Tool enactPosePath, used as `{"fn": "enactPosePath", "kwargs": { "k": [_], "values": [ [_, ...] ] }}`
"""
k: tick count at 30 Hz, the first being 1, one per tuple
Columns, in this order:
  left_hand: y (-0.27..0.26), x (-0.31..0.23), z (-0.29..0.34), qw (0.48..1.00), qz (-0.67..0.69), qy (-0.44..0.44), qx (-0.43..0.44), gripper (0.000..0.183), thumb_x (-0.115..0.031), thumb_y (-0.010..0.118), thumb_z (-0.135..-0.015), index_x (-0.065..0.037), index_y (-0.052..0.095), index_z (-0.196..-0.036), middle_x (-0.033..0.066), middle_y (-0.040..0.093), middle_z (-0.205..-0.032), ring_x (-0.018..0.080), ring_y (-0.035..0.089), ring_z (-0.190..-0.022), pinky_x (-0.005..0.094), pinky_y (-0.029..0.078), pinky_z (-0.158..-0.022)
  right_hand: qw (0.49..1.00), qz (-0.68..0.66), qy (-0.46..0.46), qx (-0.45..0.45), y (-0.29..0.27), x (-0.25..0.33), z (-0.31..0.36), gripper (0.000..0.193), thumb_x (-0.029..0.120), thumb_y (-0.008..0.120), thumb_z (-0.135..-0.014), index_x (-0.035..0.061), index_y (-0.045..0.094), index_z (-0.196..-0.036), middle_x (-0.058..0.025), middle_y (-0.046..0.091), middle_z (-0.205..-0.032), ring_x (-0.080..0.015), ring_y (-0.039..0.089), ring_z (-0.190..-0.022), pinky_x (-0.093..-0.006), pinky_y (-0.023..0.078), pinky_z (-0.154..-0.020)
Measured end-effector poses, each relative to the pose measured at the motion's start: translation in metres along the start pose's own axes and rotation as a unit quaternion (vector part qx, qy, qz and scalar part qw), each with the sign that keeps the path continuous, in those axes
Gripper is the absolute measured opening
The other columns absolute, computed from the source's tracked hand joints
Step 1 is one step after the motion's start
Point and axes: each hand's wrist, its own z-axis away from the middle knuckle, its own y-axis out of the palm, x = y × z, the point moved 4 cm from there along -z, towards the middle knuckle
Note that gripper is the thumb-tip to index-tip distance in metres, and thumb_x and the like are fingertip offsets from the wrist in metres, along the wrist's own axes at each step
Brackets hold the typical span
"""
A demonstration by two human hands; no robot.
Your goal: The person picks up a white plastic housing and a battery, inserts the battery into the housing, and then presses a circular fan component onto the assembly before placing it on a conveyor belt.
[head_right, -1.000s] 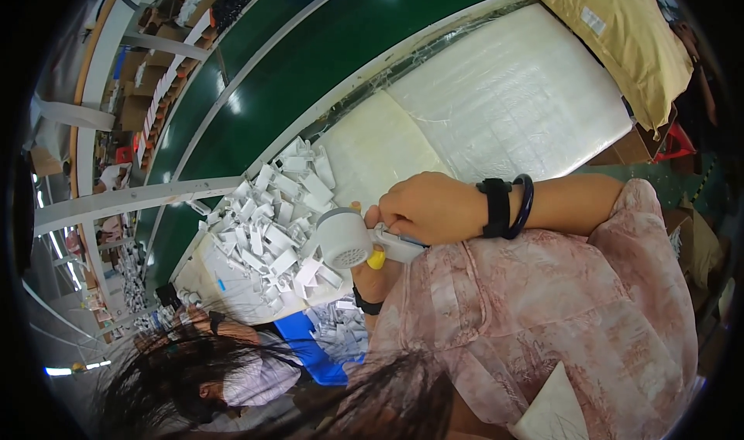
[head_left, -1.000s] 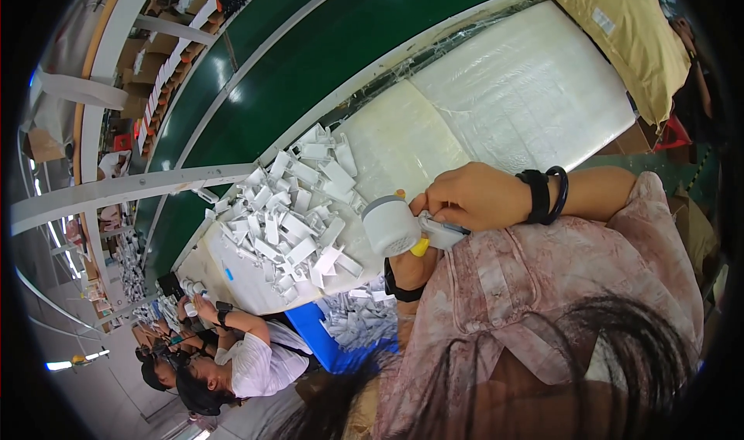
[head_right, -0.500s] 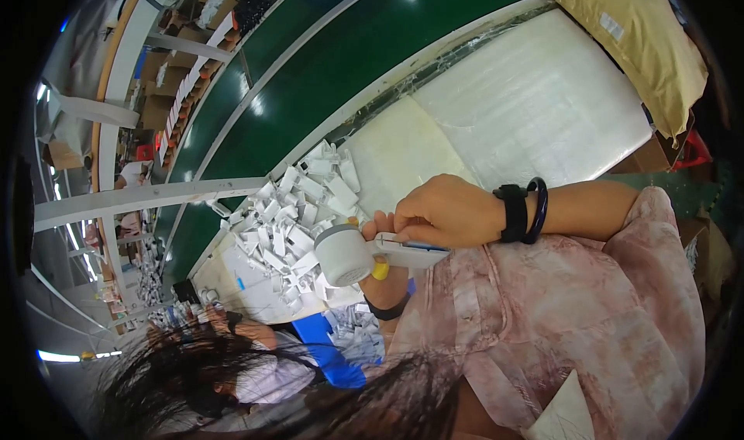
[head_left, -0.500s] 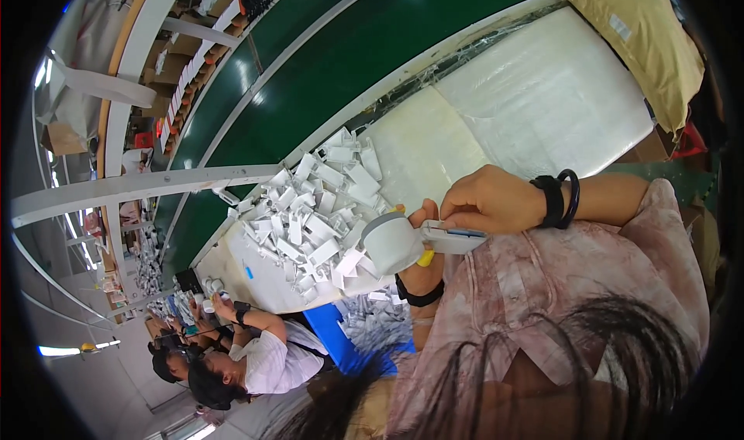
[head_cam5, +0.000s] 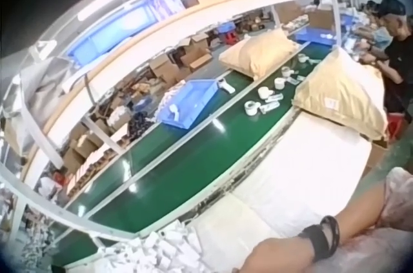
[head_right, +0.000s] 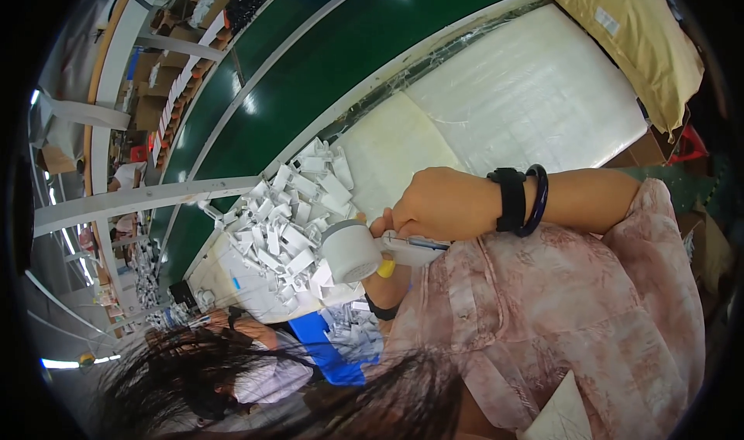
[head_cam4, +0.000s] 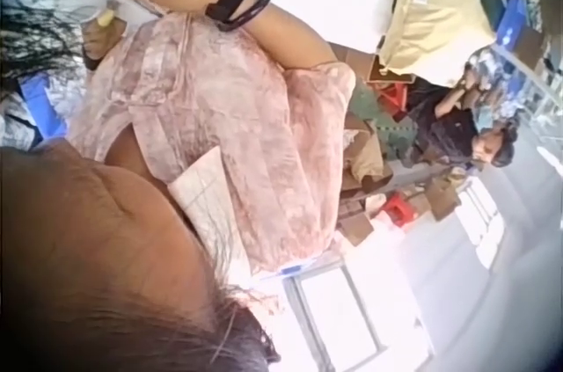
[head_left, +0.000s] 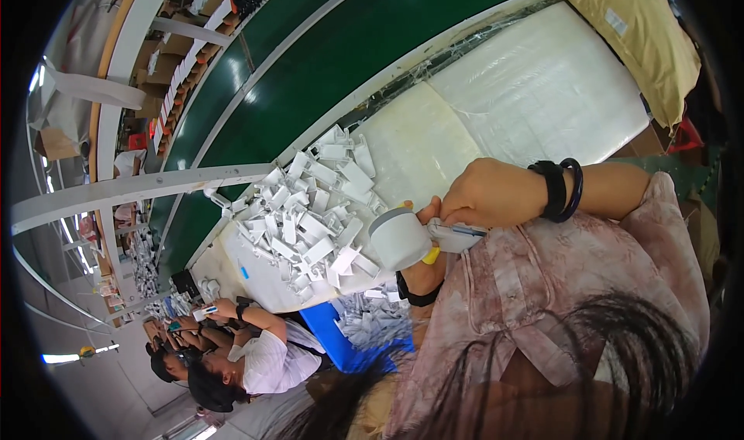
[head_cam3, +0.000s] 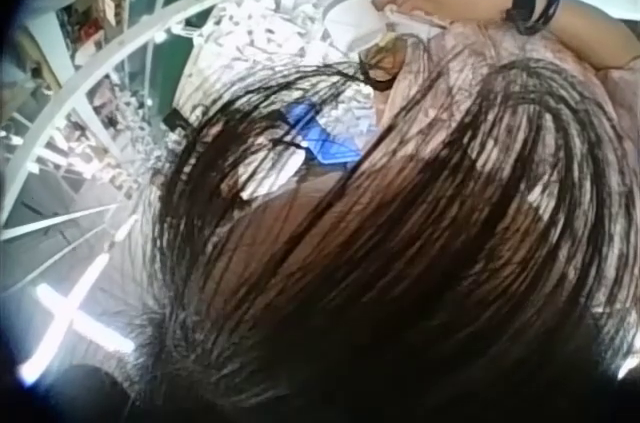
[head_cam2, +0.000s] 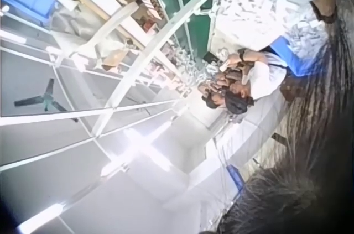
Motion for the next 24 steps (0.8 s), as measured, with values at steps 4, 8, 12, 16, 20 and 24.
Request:
{"fn": "enactPosePath", "kwargs": {
  "k": [4, 8, 12, 16, 20, 24],
  "values": [
    [-0.004, 0.004, 0.000, 1.000, 0.005, 0.000, -0.001, 0.065, -0.011, 0.069, -0.086, -0.007, 0.035, -0.141, 0.0164, 0.061, -0.125, 0.0325, 0.048, -0.129, 0.0499, 0.034, -0.110, 0.996, -0.087, -0.009, -0.007, 0.000, -0.005, 0.000, 0.011, 0.017, 0.066, -0.084, 0.0063, 0.070, -0.085, -0.0116, 0.068, -0.079, -0.0312, 0.065, -0.071, -0.0383, 0.051, -0.063],
    [-0.003, 0.003, 0.001, 1.000, -0.012, -0.001, 0.009, 0.059, -0.015, 0.065, -0.090, -0.006, 0.036, -0.140, 0.0169, 0.062, -0.123, 0.0329, 0.049, -0.128, 0.0495, 0.034, -0.110, 0.996, -0.087, -0.006, -0.011, -0.001, -0.004, 0.000, 0.011, 0.016, 0.066, -0.083, 0.0064, 0.070, -0.086, -0.0119, 0.068, -0.079, -0.0314, 0.065, -0.071, -0.0385, 0.051, -0.063],
    [0.001, 0.003, 0.003, 0.999, -0.025, -0.021, 0.002, 0.058, -0.018, 0.065, -0.090, -0.007, 0.036, -0.140, 0.0177, 0.062, -0.123, 0.0333, 0.048, -0.129, 0.0486, 0.034, -0.109, 1.000, -0.006, -0.014, -0.018, 0.004, -0.001, 0.003, 0.011, 0.017, 0.065, -0.083, 0.0064, 0.068, -0.081, -0.0104, 0.066, -0.074, -0.0305, 0.064, -0.068, -0.0387, 0.050, -0.061],
    [0.004, -0.007, -0.002, 0.943, -0.316, 0.054, 0.086, 0.057, -0.009, 0.065, -0.087, -0.007, 0.039, -0.138, 0.0123, 0.058, -0.128, 0.0270, 0.048, -0.128, 0.0432, 0.034, -0.110, 0.992, 0.117, 0.035, -0.013, 0.012, 0.008, 0.009, 0.015, 0.019, 0.063, -0.081, 0.0097, 0.071, -0.090, -0.0127, 0.065, -0.066, -0.0317, 0.065, -0.063, -0.0412, 0.051, -0.059],
    [0.002, -0.007, 0.003, 0.772, -0.607, 0.134, 0.130, 0.038, -0.016, 0.059, -0.095, -0.004, 0.050, -0.130, 0.0117, 0.056, -0.130, 0.0245, 0.050, -0.125, 0.0386, 0.036, -0.109, 0.992, 0.116, -0.001, -0.044, 0.015, 0.008, 0.013, 0.022, 0.017, 0.061, -0.082, 0.0118, 0.068, -0.103, -0.0117, 0.067, -0.074, -0.0302, 0.066, -0.065, -0.0408, 0.052, -0.058],
    [0.012, -0.008, 0.005, 0.750, -0.646, 0.094, 0.108, 0.051, 0.005, 0.062, -0.079, -0.006, 0.049, -0.127, 0.0090, 0.061, -0.127, 0.0248, 0.049, -0.126, 0.0397, 0.032, -0.109, 0.997, 0.067, -0.017, -0.041, 0.019, -0.001, 0.014, 0.031, 0.012, 0.060, -0.082, 0.0129, 0.064, -0.113, -0.0104, 0.067, -0.081, -0.0289, 0.066, -0.069, -0.0401, 0.052, -0.059]
  ]
}}
